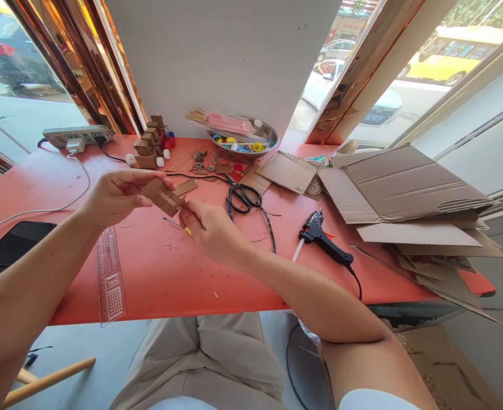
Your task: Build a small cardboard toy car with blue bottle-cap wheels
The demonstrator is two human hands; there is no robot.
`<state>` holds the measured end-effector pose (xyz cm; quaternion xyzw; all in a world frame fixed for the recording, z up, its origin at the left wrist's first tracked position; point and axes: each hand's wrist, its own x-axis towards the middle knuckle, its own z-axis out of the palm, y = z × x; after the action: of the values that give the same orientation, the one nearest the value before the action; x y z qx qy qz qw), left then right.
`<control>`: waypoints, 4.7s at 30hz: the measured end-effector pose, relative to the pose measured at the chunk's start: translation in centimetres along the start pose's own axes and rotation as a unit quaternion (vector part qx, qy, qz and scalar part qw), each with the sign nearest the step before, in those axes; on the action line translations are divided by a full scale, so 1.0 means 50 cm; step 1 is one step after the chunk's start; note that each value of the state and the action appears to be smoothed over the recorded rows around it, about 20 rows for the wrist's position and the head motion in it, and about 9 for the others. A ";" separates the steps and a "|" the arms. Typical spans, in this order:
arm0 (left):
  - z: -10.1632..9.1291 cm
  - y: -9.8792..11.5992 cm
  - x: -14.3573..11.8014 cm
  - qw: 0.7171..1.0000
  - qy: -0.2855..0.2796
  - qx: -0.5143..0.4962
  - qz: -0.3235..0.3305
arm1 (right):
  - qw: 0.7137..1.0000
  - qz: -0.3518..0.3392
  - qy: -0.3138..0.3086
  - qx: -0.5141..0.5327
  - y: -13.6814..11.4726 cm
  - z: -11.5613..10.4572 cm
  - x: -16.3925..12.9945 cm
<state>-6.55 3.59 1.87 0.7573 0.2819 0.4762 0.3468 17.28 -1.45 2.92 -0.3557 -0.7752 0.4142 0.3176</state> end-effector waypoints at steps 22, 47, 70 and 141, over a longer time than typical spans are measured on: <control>0.086 0.050 -0.011 0.984 0.123 -0.066 -0.109 | 0.981 -0.120 -0.030 -0.151 0.044 -0.078 0.030; 0.085 0.032 -0.023 0.989 0.110 0.095 -0.016 | 0.979 -0.119 -0.043 -0.161 0.058 -0.085 0.037; 0.098 0.053 -0.028 0.987 0.141 0.043 -0.061 | 0.984 -0.160 0.011 -0.073 0.053 -0.072 0.034; 0.103 0.010 -0.013 0.973 0.136 -0.095 -0.163 | 0.965 -0.175 0.070 -0.183 0.081 -0.064 0.036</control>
<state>-2.04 1.50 0.38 0.5929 0.3999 0.5362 0.4483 20.01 2.98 1.21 -0.2944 -0.8640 0.1777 0.3679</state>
